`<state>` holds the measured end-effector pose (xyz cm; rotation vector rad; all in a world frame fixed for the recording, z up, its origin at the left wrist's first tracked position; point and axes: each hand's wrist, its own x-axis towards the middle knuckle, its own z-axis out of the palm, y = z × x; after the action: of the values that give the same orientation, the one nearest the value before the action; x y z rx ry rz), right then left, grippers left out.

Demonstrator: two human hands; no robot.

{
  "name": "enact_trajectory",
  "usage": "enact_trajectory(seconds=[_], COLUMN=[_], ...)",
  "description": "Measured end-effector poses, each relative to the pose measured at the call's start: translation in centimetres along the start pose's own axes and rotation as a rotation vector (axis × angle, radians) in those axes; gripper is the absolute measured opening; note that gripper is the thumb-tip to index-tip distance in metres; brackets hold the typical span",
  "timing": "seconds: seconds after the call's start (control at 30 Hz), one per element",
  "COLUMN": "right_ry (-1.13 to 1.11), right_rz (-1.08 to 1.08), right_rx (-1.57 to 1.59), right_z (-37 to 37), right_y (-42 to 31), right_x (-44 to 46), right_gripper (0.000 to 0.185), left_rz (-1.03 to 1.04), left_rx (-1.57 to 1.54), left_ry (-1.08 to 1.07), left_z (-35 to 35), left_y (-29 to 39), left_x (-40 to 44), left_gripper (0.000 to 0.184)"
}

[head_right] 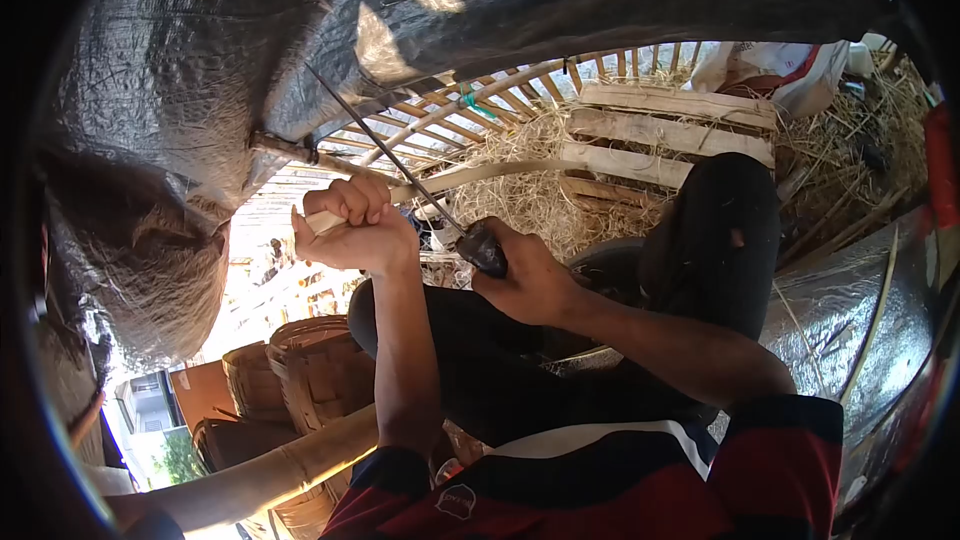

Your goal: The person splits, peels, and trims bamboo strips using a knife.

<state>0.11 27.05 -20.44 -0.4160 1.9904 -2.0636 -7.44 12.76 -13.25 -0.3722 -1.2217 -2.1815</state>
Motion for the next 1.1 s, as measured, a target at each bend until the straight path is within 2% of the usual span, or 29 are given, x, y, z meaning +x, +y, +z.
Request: enact_trajectory(seconds=[0.13, 0.23, 0.3, 0.33, 0.4, 0.57, 0.63, 0.73, 0.93, 1.0, 1.1], right_ry=[0.059, -0.004, -0.089, -0.099, -0.005, 0.006, 0.013, 0.031, 0.074, 0.058, 0.056], right_rz=[-0.052, 0.029, 0.232, 0.228, 0.0, -0.001, -0.006, 0.072, 0.124, 0.244, 0.205], right_rx=[0.085, 0.176, 0.454, 0.462, 0.022, -0.024, -0.011, -0.057, -0.163, -0.146, -0.198], right_z=[0.4, 0.0, -0.1, -0.1, -0.4, -0.5, -0.2, -0.1, 0.1, -0.1, -0.1], right_y=[1.0, 0.6, 0.1, 0.7, 1.9, -0.1, -0.8, -0.6, 2.2, 2.6, 2.0], right_x=[0.2, 0.2, 0.6, 0.8, 1.2, 1.2, 1.3, 1.7, 2.3, 2.4, 2.4], right_gripper=[0.033, 0.034, 0.032, 0.032, 0.031, 0.029, 0.027, 0.022, 0.021, 0.021, 0.02], left_rz=[-0.021, -0.03, -0.022, -0.011, -0.012, -0.073, 0.001, -0.01, -0.011, -0.02, -0.032], left_rx=[0.0, 0.021, 0.057, 0.085, 0.106, 0.042, 0.102, 0.08, 0.101, 0.099, 0.087], left_ry=[-0.01, -0.014, 0.0, 0.03, 0.133, 0.195, 0.242, 0.111, 0.119, 0.106, 0.078], left_z=[0.5, 0.5, 0.4, 0.3, 0.1, 0.8, 1.4, 1.2, 0.6, 0.2, -0.2], left_y=[-0.1, -0.2, 0.1, 0.2, 0.4, 1.0, 0.8, 0.8, 0.9, 1.0, 1.1], left_x=[-0.2, -0.2, 0.1, 0.2, 0.3, 0.2, -0.1, -0.6, -0.2, -0.2, -0.1], left_gripper=[0.044, 0.044, 0.044, 0.045, 0.044, 0.042, 0.04, 0.04, 0.04, 0.041, 0.042])
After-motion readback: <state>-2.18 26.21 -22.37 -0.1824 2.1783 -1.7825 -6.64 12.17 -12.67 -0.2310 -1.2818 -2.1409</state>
